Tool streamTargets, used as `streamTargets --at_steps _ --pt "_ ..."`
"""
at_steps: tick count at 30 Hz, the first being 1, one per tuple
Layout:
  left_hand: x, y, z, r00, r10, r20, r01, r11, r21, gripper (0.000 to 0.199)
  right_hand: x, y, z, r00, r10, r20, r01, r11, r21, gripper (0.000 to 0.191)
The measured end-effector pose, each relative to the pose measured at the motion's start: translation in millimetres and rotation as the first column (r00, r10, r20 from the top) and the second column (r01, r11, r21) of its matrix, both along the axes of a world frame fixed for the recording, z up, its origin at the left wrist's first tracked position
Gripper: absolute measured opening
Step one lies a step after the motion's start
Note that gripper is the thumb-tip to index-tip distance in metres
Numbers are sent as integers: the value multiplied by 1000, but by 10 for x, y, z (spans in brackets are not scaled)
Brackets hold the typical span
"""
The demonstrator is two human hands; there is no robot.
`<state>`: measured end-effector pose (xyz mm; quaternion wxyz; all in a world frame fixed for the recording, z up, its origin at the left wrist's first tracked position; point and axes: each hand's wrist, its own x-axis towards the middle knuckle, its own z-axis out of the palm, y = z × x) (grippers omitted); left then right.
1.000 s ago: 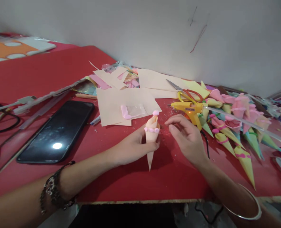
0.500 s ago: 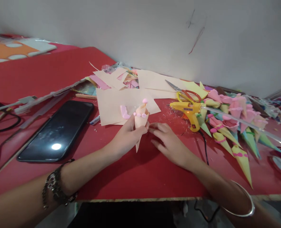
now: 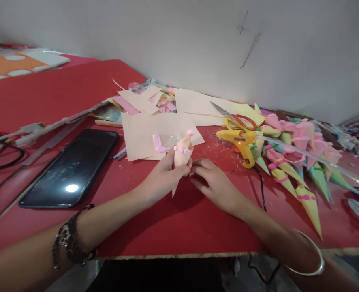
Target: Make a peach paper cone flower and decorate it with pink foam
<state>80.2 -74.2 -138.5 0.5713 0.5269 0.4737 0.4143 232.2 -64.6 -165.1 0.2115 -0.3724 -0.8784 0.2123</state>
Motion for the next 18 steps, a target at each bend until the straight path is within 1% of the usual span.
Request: streamTargets --at_steps 2,4,6,8,10,13,16,18 --pt "3 -1 3 1000 1 -2 -1 1000 -11 8 -9 -10 16 999 -37 -29 36 999 -32 12" --pt "1 0 5 1000 9 -8 -9 1000 -5 8 -22 -30 33 989 -77 -127 62 992 -113 11" --pt "-4 1 8 1000 9 -21 -9 1000 11 7 -33 -53 45 950 -145 -277 81 970 -229 13" --pt "-7 1 12 1000 -5 -28 5 1000 26 8 -38 -74 58 894 -224 -388 108 948 -299 13" --pt "-7 0 16 999 -24 -27 25 999 33 13 -35 -88 73 865 -255 -432 134 947 -291 10" --pt "-4 -1 18 999 -33 -17 34 999 39 16 -26 -95 97 872 -221 -436 138 967 -213 7" --pt "-5 4 8 999 -33 -2 33 998 51 16 -21 -91 117 875 -181 -448 132 982 -138 15" --pt "-10 8 -4 1000 -13 -4 13 998 64 16 -20 -89 127 864 -171 -474 131 985 -115 22"
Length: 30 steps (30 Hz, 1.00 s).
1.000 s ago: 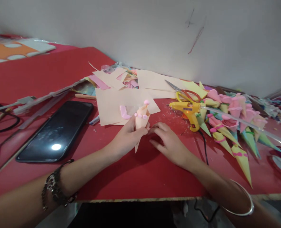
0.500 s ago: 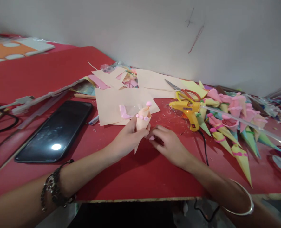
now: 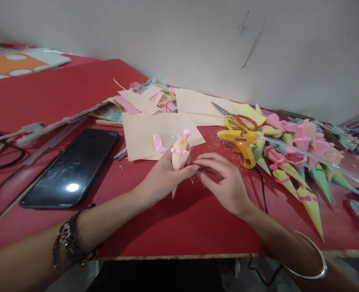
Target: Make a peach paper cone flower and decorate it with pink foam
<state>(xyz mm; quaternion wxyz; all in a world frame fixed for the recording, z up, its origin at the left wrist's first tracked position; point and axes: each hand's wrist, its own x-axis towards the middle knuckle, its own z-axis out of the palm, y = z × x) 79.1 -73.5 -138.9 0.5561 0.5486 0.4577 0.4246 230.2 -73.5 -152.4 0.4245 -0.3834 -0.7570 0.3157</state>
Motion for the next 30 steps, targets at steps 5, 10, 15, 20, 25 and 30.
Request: streamTargets --at_steps 5,10,15,20,25,30 --pt "-6 -6 -29 1000 18 -1 -18 1000 -17 20 9 -17 34 1000 3 8 -3 999 45 21" --pt "1 -16 -20 999 -42 19 43 998 -41 24 14 -41 47 1000 -12 13 11 998 58 18" --pt "7 -22 10 1000 -11 6 11 999 -39 21 1 -45 55 999 -46 -10 46 997 66 11" --pt "16 -29 20 1000 7 21 -6 999 -37 21 -18 -49 62 997 -65 -49 68 996 53 8" --pt "11 -18 2 999 49 -15 -50 998 -38 22 -18 -25 55 971 -174 -161 167 984 -60 4" --pt "-4 10 -41 998 44 41 -43 999 -18 31 9 37 35 886 -300 -353 228 946 -231 6"
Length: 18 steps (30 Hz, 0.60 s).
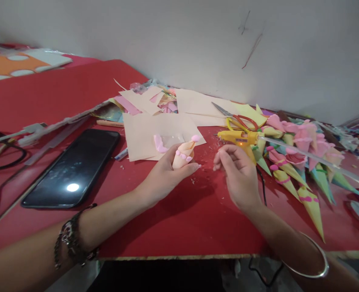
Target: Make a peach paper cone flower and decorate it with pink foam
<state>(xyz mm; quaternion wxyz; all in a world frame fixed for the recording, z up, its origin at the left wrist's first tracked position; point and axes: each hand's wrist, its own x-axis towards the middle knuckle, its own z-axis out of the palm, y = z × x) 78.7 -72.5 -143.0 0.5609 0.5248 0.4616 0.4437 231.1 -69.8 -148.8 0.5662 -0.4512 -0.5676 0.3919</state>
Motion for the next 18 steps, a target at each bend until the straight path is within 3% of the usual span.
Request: streamTargets --at_steps 5,18 --pt "15 2 -6 999 5 51 -3 999 -37 43 1 -6 -3 998 63 11 -63 998 -4 9" --pt "-1 38 17 994 103 -25 -105 990 -99 35 -28 -31 3 996 57 61 -56 998 -30 6"
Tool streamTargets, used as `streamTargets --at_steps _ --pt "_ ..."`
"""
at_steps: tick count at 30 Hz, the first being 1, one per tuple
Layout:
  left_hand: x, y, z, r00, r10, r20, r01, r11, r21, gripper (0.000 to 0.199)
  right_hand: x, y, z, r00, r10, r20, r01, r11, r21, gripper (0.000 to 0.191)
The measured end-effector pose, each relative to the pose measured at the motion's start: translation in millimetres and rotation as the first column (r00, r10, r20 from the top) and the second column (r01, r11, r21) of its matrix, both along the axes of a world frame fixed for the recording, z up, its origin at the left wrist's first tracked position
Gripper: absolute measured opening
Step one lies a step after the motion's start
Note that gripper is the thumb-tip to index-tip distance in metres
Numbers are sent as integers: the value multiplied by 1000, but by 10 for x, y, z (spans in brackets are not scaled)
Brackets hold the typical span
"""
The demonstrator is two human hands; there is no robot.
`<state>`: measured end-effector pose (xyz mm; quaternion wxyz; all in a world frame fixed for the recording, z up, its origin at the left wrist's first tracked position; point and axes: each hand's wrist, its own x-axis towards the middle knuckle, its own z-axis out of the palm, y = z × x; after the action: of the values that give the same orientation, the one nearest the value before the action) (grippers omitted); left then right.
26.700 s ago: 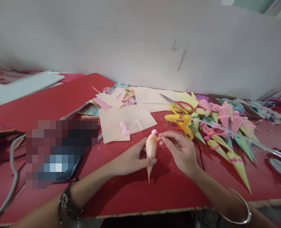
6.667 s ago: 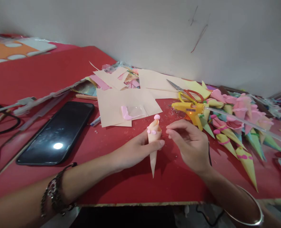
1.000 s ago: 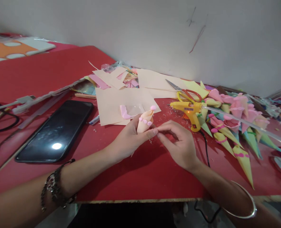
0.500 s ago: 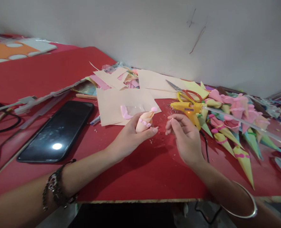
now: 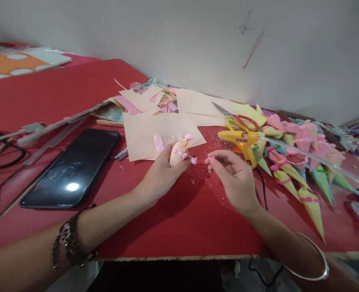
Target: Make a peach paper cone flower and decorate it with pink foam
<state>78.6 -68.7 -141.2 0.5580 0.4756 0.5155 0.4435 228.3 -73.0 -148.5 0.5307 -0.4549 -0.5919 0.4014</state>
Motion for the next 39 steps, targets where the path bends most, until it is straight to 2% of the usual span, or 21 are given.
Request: streamTargets --at_steps 7,14,19,23,26,29,32,35,39 --pt "16 -21 7 1000 19 18 -19 1000 11 27 -3 -10 6 999 45 24 -46 999 6 5" --pt "26 -54 28 1000 20 11 -21 999 26 19 16 -8 22 990 115 78 -116 993 10 15" --pt "33 -72 50 1000 9 24 -10 999 31 12 17 -36 43 988 153 24 -152 987 -54 8" --pt "19 -70 48 998 -47 37 46 999 24 11 1 -52 43 987 162 11 -160 983 -85 5" --pt "-2 -60 27 995 -82 55 82 997 9 12 -1 -52 32 985 171 16 -170 984 -54 16" --pt "-20 -52 10 991 -110 74 111 994 -1 14 16 -50 26 985 172 10 -172 985 -16 19" --pt "-24 -53 7 980 -179 87 181 983 -20 21 36 -43 29 987 132 89 -136 990 45 20" --pt "-12 -58 5 965 -214 152 220 975 -20 17 39 -29 31 987 62 146 -71 996 60 14" --pt "7 -50 3 924 -247 292 263 965 -17 16 22 -17 15 996 70 46 -72 997 39 18"
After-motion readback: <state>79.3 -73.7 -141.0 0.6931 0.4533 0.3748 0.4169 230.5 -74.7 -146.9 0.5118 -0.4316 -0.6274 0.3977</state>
